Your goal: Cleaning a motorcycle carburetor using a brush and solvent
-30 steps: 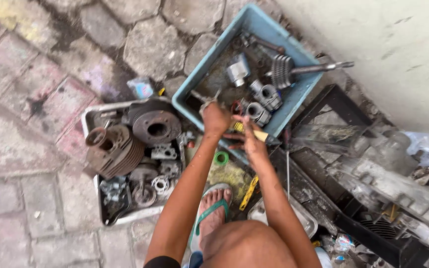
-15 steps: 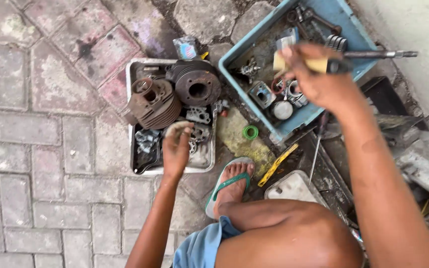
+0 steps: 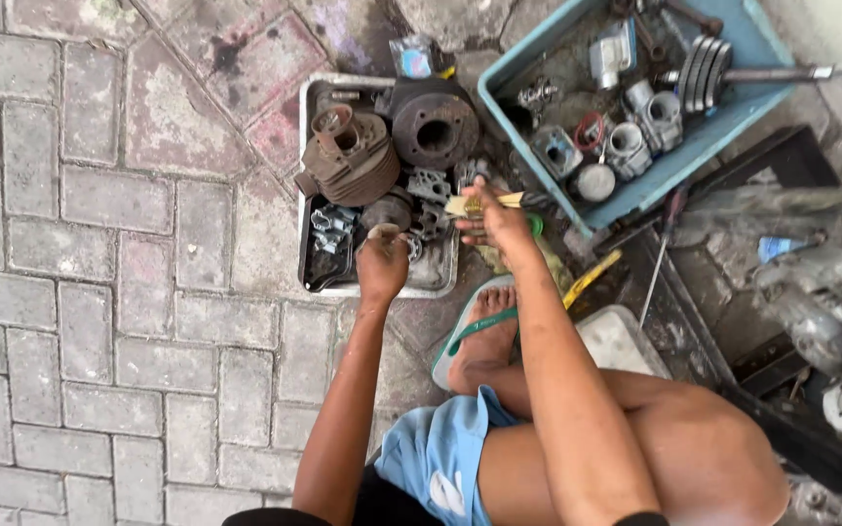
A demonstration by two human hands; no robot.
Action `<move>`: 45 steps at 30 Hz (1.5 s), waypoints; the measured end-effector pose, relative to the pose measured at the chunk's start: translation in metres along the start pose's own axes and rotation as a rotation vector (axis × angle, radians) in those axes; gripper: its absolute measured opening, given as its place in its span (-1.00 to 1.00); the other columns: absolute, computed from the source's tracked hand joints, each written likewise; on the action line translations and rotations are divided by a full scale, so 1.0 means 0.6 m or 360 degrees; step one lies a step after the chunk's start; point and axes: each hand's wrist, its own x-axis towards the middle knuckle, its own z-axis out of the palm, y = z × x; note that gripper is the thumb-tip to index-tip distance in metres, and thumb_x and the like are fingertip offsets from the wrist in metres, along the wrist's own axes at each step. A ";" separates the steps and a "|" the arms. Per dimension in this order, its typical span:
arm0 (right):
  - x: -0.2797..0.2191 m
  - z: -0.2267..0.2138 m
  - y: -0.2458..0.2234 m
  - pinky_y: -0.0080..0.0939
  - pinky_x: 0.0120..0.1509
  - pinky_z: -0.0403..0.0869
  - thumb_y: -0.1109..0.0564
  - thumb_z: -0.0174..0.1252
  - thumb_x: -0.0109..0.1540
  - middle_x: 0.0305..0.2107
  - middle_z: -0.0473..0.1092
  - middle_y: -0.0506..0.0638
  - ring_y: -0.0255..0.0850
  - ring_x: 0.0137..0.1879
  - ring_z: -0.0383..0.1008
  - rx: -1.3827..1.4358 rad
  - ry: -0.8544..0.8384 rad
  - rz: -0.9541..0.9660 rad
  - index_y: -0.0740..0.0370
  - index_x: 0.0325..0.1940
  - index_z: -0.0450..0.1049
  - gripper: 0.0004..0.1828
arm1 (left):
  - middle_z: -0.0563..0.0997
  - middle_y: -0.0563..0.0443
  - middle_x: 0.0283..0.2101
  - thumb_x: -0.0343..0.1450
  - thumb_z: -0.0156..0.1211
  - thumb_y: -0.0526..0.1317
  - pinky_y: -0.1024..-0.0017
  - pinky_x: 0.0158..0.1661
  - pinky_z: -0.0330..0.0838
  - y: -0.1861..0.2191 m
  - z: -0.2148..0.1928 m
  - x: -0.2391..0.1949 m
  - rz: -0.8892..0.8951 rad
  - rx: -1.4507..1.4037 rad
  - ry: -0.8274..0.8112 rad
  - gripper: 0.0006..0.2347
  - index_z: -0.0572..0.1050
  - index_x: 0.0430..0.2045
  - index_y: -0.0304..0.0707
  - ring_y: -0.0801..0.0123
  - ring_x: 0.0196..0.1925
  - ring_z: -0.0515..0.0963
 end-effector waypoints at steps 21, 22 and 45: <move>-0.009 -0.018 0.087 -0.27 -0.40 0.65 0.01 0.23 0.26 -0.08 0.49 0.45 0.07 -0.17 0.65 -0.0884 -0.0146 0.0101 0.17 0.12 0.54 -0.63 | 0.11 -0.50 0.45 0.49 0.13 -0.33 -0.23 0.32 0.33 0.008 -0.030 -0.085 -0.0048 0.0571 0.0051 -0.51 0.17 0.33 -0.47 -0.42 0.19 0.50; -0.006 -0.021 0.090 -0.29 -0.42 0.64 0.02 0.23 0.25 -0.15 0.51 0.41 0.03 -0.20 0.65 -0.0890 -0.0146 0.0090 0.16 0.09 0.56 -0.64 | 0.15 -0.42 0.46 0.46 0.21 -0.25 -0.12 0.39 0.21 -0.029 -0.016 -0.067 -0.0065 0.0739 -0.0062 -0.42 0.12 0.38 -0.41 -0.30 0.32 0.40; 0.023 -0.034 0.114 -0.24 -0.48 0.65 0.03 0.22 0.20 -0.49 0.52 0.33 -0.04 -0.39 0.61 -0.1079 -0.0185 -0.0046 0.17 -0.01 0.60 -0.68 | 0.71 -0.24 -0.14 0.29 0.53 0.02 0.00 0.01 0.59 -0.107 0.002 -0.040 0.0262 0.0074 -0.0219 -0.47 0.56 0.06 -0.28 -0.12 -0.08 0.70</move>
